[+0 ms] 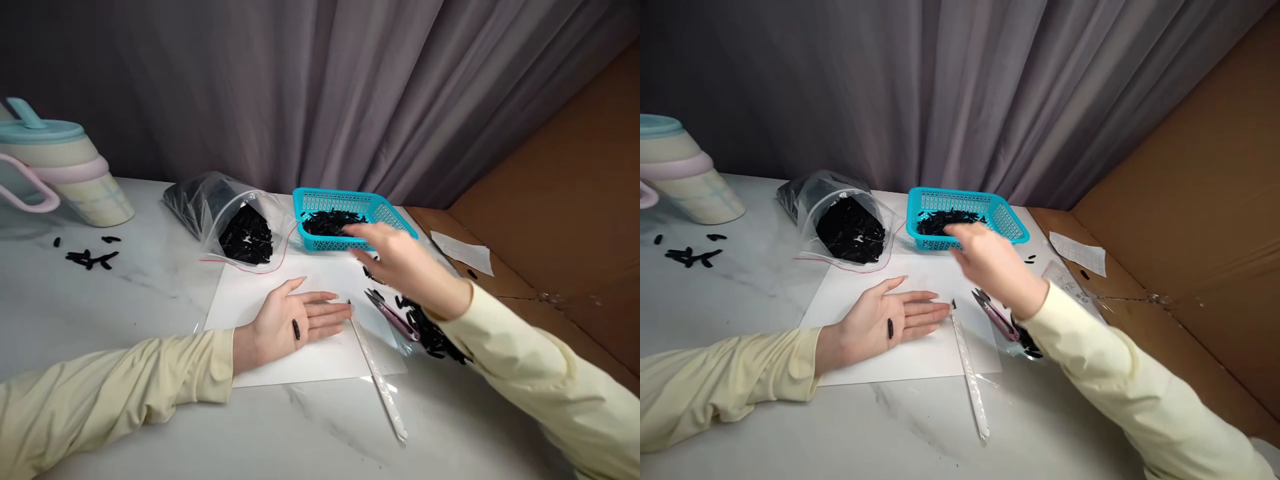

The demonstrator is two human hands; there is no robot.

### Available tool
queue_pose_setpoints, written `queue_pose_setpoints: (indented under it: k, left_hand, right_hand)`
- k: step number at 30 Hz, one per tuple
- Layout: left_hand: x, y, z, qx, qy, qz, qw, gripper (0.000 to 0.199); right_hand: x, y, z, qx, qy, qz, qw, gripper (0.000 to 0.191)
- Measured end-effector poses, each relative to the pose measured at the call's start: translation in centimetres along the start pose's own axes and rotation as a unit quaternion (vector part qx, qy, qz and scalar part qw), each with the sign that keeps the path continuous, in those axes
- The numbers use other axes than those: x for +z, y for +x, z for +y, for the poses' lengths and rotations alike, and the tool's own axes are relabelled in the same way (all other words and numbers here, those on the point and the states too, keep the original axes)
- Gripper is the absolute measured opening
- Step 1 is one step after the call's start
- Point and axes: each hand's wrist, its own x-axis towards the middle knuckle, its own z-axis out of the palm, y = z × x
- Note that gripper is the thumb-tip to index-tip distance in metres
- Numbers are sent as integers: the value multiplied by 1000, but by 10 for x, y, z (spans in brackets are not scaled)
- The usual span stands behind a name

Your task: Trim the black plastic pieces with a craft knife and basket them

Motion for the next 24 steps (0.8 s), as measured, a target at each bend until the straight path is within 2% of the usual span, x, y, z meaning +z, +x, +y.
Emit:
queue_pose_setpoints:
  k: [3, 4, 7, 10, 13, 17, 21, 24]
  left_hand:
    - [-2, 0, 0, 0, 16, -2, 1000, 47]
    - [-3, 0, 0, -6, 29, 2, 1000, 47]
    - [-5, -1, 1, -23, 56, 8, 998, 50]
    - [-6, 1, 3, -29, 53, -18, 998, 52]
    - [-8, 3, 0, -32, 58, -39, 997, 49]
    - [-6, -2, -6, 9, 136, -82, 987, 30]
    - [0, -11, -10, 27, 261, -104, 959, 35]
    - [3, -14, -12, 33, 301, -78, 950, 44]
  right_hand:
    - [17, -23, -48, -63, 117, -72, 988, 15]
    - [23, -30, -61, -85, 132, -103, 982, 15]
    - [42, -41, -82, -110, 122, -116, 980, 17]
    - [50, -42, -79, -112, 125, -127, 978, 10]
    - [44, -48, -70, -126, 187, -133, 965, 25]
    - [25, -72, -59, -68, 273, -65, 957, 22]
    - [21, -102, -48, 9, 229, 21, 973, 17]
    - [28, -113, -44, 6, 233, 18, 972, 15]
